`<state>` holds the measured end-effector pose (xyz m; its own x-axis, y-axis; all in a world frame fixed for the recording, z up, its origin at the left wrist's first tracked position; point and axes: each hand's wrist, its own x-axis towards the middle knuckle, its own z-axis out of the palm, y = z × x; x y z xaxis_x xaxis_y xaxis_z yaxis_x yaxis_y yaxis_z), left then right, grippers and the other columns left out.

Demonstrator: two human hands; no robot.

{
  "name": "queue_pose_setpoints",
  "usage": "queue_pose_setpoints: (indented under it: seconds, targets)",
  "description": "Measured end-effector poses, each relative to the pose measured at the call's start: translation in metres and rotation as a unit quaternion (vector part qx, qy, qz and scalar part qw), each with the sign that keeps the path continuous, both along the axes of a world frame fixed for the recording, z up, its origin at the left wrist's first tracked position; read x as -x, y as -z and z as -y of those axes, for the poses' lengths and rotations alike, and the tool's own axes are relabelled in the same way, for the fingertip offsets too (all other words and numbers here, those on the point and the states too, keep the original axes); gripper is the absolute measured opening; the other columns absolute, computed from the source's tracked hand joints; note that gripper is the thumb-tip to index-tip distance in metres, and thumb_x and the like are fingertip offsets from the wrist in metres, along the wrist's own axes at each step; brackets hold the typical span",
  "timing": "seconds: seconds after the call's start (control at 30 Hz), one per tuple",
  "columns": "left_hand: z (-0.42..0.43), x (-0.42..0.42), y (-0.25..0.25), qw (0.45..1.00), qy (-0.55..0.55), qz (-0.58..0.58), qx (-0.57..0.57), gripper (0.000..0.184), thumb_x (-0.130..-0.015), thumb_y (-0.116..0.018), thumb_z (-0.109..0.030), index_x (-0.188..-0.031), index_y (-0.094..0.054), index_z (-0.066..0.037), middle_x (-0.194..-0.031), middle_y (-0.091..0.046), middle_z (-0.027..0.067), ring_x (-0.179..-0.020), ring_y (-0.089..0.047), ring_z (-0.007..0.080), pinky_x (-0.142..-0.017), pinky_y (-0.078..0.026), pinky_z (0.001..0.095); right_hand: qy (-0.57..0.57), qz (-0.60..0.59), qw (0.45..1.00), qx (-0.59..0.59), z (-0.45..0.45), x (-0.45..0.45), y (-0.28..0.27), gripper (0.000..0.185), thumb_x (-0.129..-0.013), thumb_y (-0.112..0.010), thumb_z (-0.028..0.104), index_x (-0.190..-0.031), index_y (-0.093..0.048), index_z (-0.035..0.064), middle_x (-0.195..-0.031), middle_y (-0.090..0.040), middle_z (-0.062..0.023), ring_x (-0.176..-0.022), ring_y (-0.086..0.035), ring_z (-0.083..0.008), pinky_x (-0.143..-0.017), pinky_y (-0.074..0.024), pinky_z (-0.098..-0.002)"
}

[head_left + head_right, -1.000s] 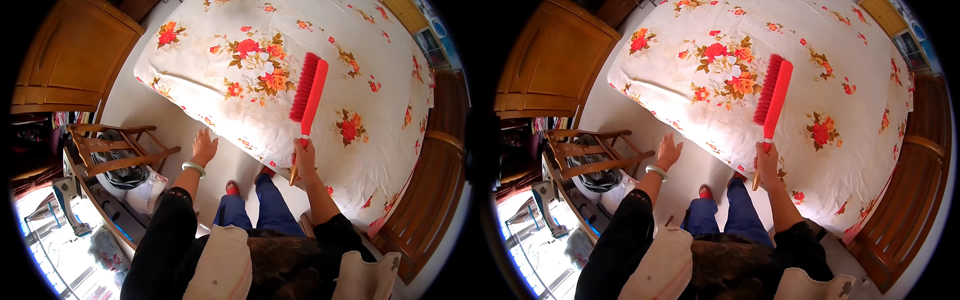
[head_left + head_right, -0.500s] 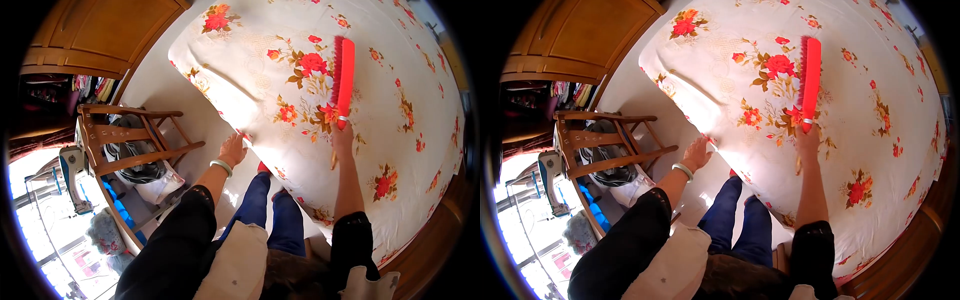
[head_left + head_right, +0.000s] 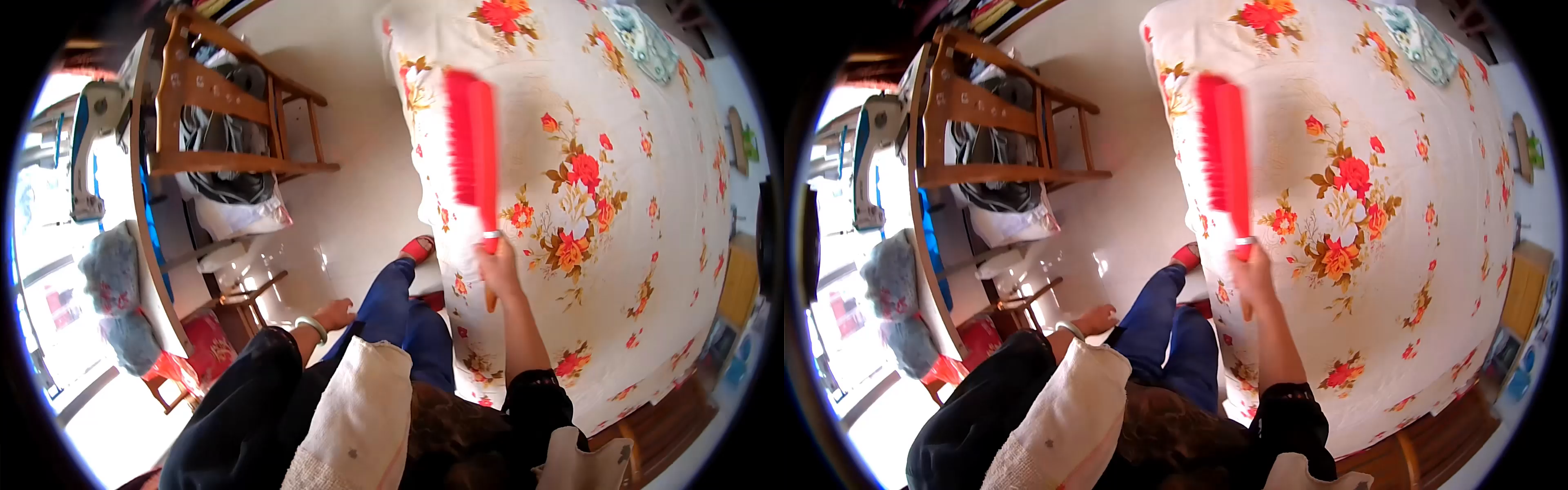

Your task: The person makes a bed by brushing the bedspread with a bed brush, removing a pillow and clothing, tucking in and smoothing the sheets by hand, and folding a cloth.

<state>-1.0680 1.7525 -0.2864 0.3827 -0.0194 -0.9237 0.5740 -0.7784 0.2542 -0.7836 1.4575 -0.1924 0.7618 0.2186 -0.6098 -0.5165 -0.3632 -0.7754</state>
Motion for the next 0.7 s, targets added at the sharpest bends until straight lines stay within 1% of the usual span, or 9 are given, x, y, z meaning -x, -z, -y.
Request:
queue_pose_setpoints:
  seconds: [0.1, 0.2, 0.27, 0.37, 0.43, 0.5, 0.6, 0.67, 0.7]
  targets:
    - [0.011, -0.015, 0.019, 0.985, -0.172, 0.025, -0.003, 0.050, -0.080, -0.058, -0.040, -0.112, -0.059, -0.002, -0.109, -0.062, 0.0208, -0.104, -0.058, 0.0351, -0.093, -0.044, 0.0397, 0.161, 0.078, 0.979, 0.101, 0.064, -0.038, -0.008, 0.014, -0.085, -0.060, 0.010, -0.089, -0.047, 0.0060, -0.056, -0.047, -0.0002, -0.038, -0.043, -0.0087, -0.034, -0.0370, -0.0246]
    - [0.035, -0.043, 0.049, 0.955, -0.290, 0.063, 0.020, 0.043, -0.082, -0.060, -0.035, -0.109, -0.060, 0.000, -0.105, -0.064, 0.0178, -0.101, -0.061, 0.0300, -0.089, -0.047, 0.0364, 0.225, 0.117, 0.956, 0.147, 0.124, -0.063, 0.012, 0.011, -0.086, -0.058, 0.008, -0.089, -0.047, 0.0059, -0.059, -0.051, -0.0032, -0.035, -0.042, -0.0103, -0.031, -0.0337, -0.0248]
    - [0.059, -0.055, 0.083, 0.938, -0.326, 0.105, 0.057, 0.041, -0.084, -0.059, -0.034, -0.109, -0.061, -0.001, -0.107, -0.063, 0.0187, -0.103, -0.060, 0.0296, -0.091, -0.046, 0.0353, 0.222, 0.107, 0.954, 0.173, 0.141, -0.069, 0.038, 0.011, -0.086, -0.058, 0.007, -0.089, -0.047, 0.0060, -0.059, -0.051, -0.0036, -0.035, -0.042, -0.0103, -0.031, -0.0336, -0.0249]
    - [0.092, -0.080, 0.092, 0.887, -0.426, 0.098, 0.150, 0.038, -0.086, -0.058, -0.031, -0.109, -0.059, 0.000, -0.096, -0.065, 0.0126, -0.093, -0.061, 0.0200, -0.083, -0.047, 0.0322, 0.195, 0.062, 0.947, 0.247, 0.134, -0.058, 0.059, 0.012, -0.084, -0.058, 0.005, -0.090, -0.047, 0.0051, -0.061, -0.051, -0.0044, -0.036, -0.042, -0.0108, -0.032, -0.0348, -0.0261]
    - [0.099, -0.094, 0.079, 0.882, -0.434, 0.095, 0.157, 0.037, -0.087, -0.057, -0.028, -0.110, -0.057, 0.001, -0.095, -0.063, 0.0091, -0.089, -0.059, 0.0165, -0.081, -0.047, 0.0297, 0.128, 0.049, 0.962, 0.236, 0.116, -0.051, 0.066, 0.012, -0.083, -0.058, 0.006, -0.086, -0.047, 0.0069, -0.059, -0.048, -0.0013, -0.040, -0.044, -0.0107, -0.034, -0.0371, -0.0259]
    - [0.110, -0.094, 0.064, 0.857, -0.472, 0.079, 0.192, 0.037, -0.088, -0.056, -0.027, -0.111, -0.057, 0.002, -0.096, -0.063, 0.0086, -0.088, -0.059, 0.0162, -0.081, -0.047, 0.0290, 0.094, 0.043, 0.958, 0.268, 0.082, -0.046, 0.069, 0.011, -0.083, -0.058, 0.006, -0.084, -0.046, 0.0070, -0.060, -0.048, -0.0015, -0.039, -0.043, -0.0112, -0.035, -0.0375, -0.0267]
    - [0.135, -0.050, 0.088, 0.846, -0.469, 0.094, 0.234, 0.038, -0.088, -0.056, -0.028, -0.111, -0.057, 0.002, -0.097, -0.063, 0.0096, -0.088, -0.059, 0.0158, -0.080, -0.048, 0.0288, 0.090, 0.062, 0.981, 0.160, 0.067, -0.047, 0.061, 0.010, -0.083, -0.056, 0.005, -0.085, -0.046, 0.0074, -0.061, -0.048, -0.0018, -0.039, -0.043, -0.0107, -0.036, -0.0381, -0.0255]
    - [0.121, -0.030, 0.062, 0.850, -0.480, 0.084, 0.201, 0.037, -0.085, -0.056, -0.028, -0.109, -0.061, -0.001, -0.096, -0.066, 0.0168, -0.087, -0.064, 0.0253, -0.079, -0.049, 0.0325, 0.116, 0.081, 0.977, 0.157, 0.089, -0.057, 0.059, 0.010, -0.083, -0.056, 0.005, -0.085, -0.046, 0.0075, -0.062, -0.048, -0.0020, -0.039, -0.043, -0.0106, -0.036, -0.0380, -0.0252]
    - [0.107, -0.030, 0.042, 0.831, -0.521, 0.026, 0.193, 0.037, -0.085, -0.057, -0.028, -0.108, -0.061, 0.000, -0.093, -0.066, 0.0147, -0.086, -0.063, 0.0220, -0.078, -0.049, 0.0317, 0.147, 0.096, 0.973, 0.152, 0.098, -0.060, 0.054, 0.010, -0.083, -0.056, 0.004, -0.085, -0.046, 0.0075, -0.063, -0.049, -0.0021, -0.039, -0.043, -0.0104, -0.036, -0.0380, -0.0250]
